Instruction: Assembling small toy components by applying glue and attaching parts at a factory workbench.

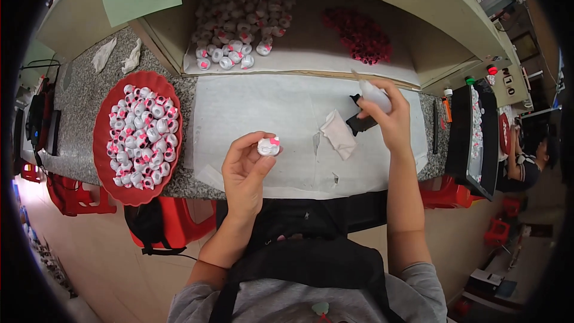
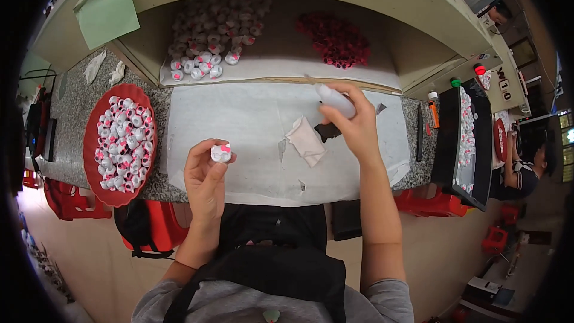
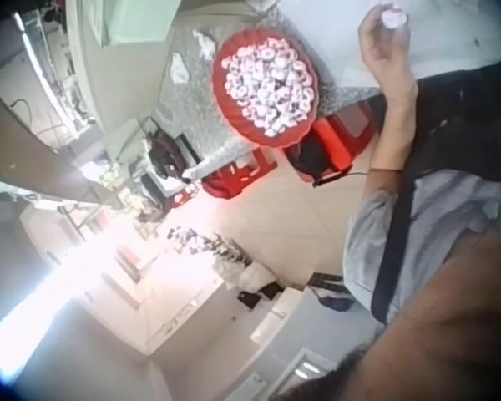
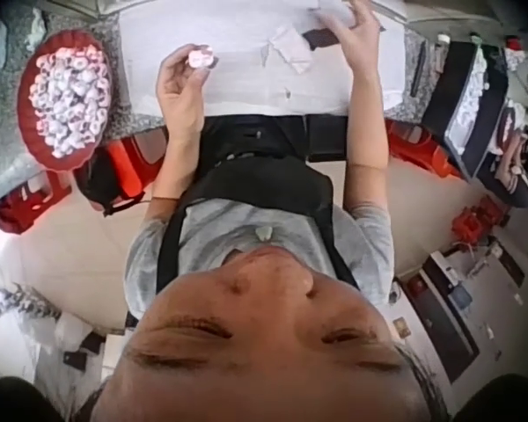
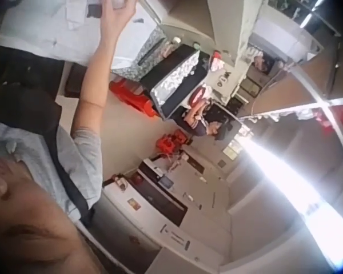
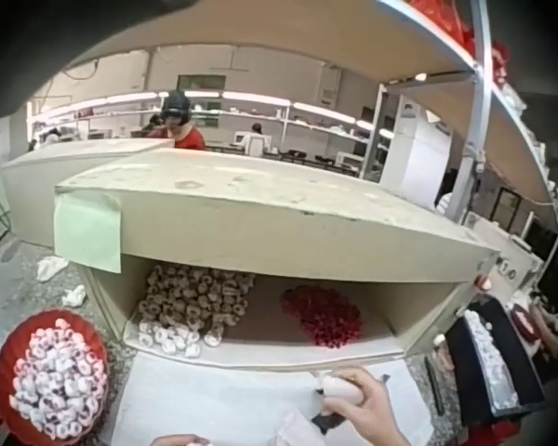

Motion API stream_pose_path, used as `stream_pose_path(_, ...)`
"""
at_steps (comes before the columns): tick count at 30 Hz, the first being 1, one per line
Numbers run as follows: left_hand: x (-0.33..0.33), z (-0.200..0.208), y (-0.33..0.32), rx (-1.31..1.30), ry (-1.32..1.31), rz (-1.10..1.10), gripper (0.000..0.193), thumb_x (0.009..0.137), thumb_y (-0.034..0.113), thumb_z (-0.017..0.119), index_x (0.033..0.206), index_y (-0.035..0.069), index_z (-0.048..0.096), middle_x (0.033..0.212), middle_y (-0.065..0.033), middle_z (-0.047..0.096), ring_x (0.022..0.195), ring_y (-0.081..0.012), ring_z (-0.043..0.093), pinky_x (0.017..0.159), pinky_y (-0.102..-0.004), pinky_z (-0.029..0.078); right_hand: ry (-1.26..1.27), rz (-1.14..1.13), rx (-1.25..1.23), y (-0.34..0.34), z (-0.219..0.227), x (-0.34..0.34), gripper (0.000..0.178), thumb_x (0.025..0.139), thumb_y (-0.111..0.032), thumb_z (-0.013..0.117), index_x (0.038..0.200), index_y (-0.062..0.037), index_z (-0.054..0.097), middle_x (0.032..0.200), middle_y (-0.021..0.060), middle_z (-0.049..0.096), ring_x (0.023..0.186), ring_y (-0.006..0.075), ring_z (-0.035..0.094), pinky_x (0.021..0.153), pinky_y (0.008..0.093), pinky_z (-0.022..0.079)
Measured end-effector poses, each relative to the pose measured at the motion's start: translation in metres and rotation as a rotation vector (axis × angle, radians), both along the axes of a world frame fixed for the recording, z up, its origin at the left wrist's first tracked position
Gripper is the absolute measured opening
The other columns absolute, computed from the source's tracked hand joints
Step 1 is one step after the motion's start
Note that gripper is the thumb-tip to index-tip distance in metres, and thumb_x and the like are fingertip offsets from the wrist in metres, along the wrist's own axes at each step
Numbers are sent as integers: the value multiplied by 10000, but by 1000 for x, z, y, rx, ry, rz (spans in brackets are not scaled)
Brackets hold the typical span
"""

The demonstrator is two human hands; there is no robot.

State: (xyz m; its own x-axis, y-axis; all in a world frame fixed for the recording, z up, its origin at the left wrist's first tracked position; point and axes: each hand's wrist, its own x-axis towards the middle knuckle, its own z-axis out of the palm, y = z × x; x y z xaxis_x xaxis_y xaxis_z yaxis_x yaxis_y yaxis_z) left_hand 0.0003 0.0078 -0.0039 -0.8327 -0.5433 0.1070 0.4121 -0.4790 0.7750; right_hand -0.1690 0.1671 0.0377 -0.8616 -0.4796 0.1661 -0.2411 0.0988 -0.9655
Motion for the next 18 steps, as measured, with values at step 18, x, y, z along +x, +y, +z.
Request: stream_pose_path(18, -13, -8, 15, -92, -7, -31, 320, 754, -10, 471, 1064, -15, 392, 1029, -127, 460, 975, -230, 461, 870, -339, 358, 550, -35, 447, -33, -16, -70, 154, 587, -121, 606, 702, -29, 560, 658, 128, 562, 640, 289, 542, 592, 345, 426)
